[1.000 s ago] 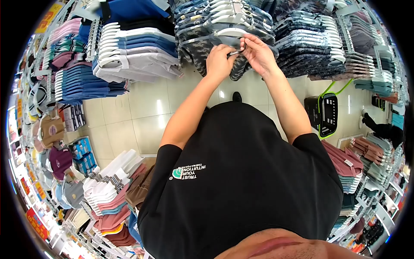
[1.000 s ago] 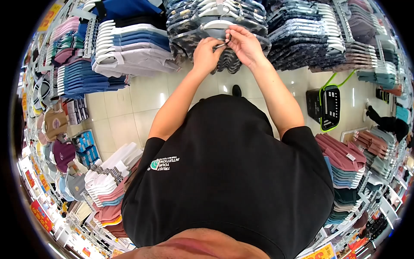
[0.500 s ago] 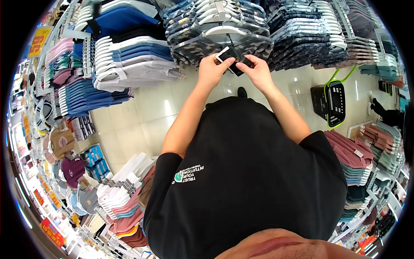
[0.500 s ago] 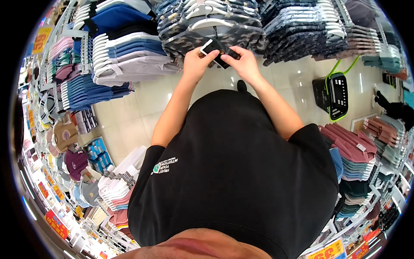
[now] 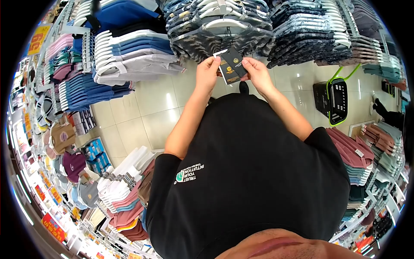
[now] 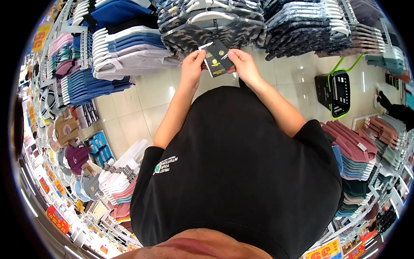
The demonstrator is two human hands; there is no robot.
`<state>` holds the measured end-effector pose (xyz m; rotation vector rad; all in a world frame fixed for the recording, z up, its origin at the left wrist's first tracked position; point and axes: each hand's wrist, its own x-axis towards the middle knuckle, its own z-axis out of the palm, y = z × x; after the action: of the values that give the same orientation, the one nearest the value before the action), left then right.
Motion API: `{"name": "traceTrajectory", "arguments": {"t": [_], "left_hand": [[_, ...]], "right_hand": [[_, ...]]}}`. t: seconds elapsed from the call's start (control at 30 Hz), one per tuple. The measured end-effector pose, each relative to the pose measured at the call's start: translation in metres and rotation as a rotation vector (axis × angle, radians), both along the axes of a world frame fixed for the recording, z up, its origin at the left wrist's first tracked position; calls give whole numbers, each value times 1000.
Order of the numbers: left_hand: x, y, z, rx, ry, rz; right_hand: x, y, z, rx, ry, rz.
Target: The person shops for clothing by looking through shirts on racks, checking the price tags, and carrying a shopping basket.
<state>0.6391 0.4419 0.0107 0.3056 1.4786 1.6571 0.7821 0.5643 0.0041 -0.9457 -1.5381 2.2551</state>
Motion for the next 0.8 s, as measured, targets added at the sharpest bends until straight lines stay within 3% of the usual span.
{"name": "traceTrajectory", "arguments": {"t": [0.47, 0.8], "left_hand": [[8, -11, -7, -18, -7, 145], [14, -9, -11, 29, -45, 152]], "right_hand": [[5, -8, -3, -146, 10, -18], [17, -15, -7, -36, -46, 10]]}}
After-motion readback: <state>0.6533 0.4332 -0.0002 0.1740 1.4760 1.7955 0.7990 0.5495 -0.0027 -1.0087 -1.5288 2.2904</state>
